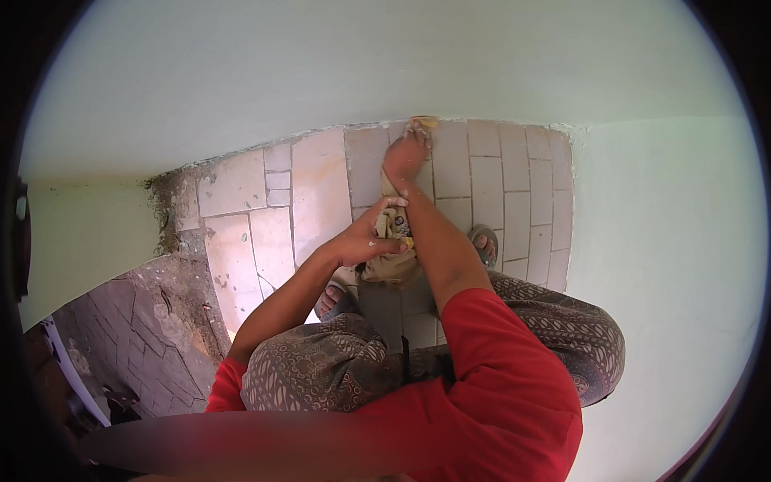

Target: The person is applying white grout or filler between tiles on a walkway using their hands and a small scraper or cloth.

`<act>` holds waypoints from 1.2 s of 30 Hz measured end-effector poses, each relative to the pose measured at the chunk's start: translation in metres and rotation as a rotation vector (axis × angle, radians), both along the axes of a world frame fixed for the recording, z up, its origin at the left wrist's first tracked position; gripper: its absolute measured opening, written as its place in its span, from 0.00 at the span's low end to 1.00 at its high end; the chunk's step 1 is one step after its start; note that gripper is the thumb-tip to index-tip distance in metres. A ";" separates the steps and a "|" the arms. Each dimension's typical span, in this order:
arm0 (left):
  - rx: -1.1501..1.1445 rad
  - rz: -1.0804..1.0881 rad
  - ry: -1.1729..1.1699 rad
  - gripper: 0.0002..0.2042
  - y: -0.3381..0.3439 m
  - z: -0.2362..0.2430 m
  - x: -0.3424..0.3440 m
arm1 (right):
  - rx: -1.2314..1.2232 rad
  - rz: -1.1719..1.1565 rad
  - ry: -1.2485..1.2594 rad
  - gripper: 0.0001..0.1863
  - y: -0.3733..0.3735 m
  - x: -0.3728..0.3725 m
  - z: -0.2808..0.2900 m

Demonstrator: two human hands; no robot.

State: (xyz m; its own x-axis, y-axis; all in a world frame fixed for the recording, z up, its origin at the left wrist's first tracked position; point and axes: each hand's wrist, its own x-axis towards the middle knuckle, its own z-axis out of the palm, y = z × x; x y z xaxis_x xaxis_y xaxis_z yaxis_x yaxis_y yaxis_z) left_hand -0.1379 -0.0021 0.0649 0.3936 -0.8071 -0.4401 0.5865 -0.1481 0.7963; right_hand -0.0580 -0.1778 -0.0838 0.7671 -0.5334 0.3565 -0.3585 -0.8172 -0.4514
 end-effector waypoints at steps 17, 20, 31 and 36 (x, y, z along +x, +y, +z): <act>-0.152 0.128 0.050 0.35 0.066 0.004 -0.010 | 0.495 -0.076 -0.203 0.15 0.028 -0.041 0.084; -0.164 0.123 0.044 0.35 0.026 -0.003 -0.005 | 0.167 -0.189 -0.271 0.16 -0.045 -0.035 0.042; 0.179 -0.002 -0.139 0.28 0.133 0.008 -0.016 | 0.120 0.971 0.162 0.20 0.173 -0.042 0.011; 0.138 0.097 -0.226 0.27 0.156 0.006 -0.034 | 0.482 0.854 0.124 0.22 0.202 -0.068 0.012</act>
State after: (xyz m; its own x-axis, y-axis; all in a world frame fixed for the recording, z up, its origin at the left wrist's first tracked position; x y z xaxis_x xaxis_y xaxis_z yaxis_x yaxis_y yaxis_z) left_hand -0.1724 0.1536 0.0710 0.5670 -0.6991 -0.4356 0.4133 -0.2159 0.8846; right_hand -0.1262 0.0241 -0.0720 0.9791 0.1495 0.1377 0.1987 -0.5621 -0.8028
